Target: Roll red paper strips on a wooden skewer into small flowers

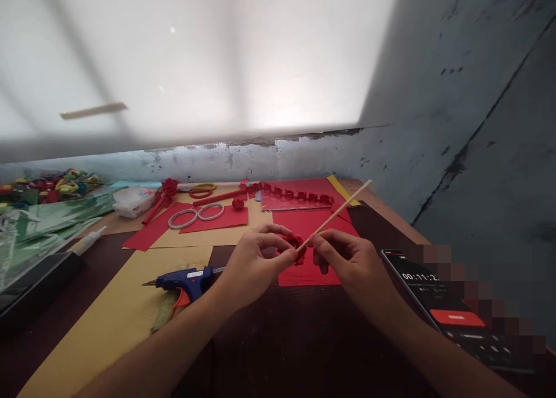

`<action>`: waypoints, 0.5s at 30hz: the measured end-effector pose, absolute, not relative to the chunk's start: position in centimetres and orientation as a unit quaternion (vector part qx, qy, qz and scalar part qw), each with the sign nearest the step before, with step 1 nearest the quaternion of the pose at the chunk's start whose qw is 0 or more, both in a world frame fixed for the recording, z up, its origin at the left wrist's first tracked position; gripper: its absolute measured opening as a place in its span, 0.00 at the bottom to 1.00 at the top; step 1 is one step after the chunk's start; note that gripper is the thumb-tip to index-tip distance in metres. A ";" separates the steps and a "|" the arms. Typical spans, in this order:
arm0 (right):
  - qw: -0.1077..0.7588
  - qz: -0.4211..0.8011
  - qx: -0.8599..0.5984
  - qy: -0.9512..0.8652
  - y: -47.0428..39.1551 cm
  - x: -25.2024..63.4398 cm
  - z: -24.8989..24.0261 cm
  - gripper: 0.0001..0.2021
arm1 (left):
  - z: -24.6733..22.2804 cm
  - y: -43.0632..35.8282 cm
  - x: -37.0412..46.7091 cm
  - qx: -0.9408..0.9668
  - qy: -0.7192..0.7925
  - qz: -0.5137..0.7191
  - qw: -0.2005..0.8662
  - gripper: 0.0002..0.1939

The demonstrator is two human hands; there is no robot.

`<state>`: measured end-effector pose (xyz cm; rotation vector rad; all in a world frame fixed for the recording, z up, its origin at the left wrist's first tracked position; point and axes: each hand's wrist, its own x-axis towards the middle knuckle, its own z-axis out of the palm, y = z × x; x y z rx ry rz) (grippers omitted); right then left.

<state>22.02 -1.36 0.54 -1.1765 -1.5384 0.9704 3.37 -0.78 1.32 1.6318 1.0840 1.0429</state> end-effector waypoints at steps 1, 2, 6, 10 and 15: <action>0.469 0.396 -0.480 -0.627 -1.4 22.0 0.5 0.19 | 1.3 -0.8 3.4 0.658 0.437 0.422 0.445 0.07; 0.469 0.395 -0.482 -0.625 -1.4 22.0 0.5 0.19 | 1.3 -0.8 3.4 0.657 0.438 0.422 0.446 0.07; 0.470 0.391 -0.487 -0.624 -1.3 22.1 0.5 0.19 | 1.5 -0.9 3.4 0.654 0.444 0.418 0.448 0.06; 0.465 0.388 -0.487 -0.629 -1.3 22.1 0.6 0.18 | 1.5 -0.8 3.4 0.663 0.438 0.411 0.448 0.09; 0.468 0.386 -0.486 -0.629 -1.3 22.2 0.5 0.19 | 1.3 -0.8 3.4 0.661 0.442 0.415 0.441 0.06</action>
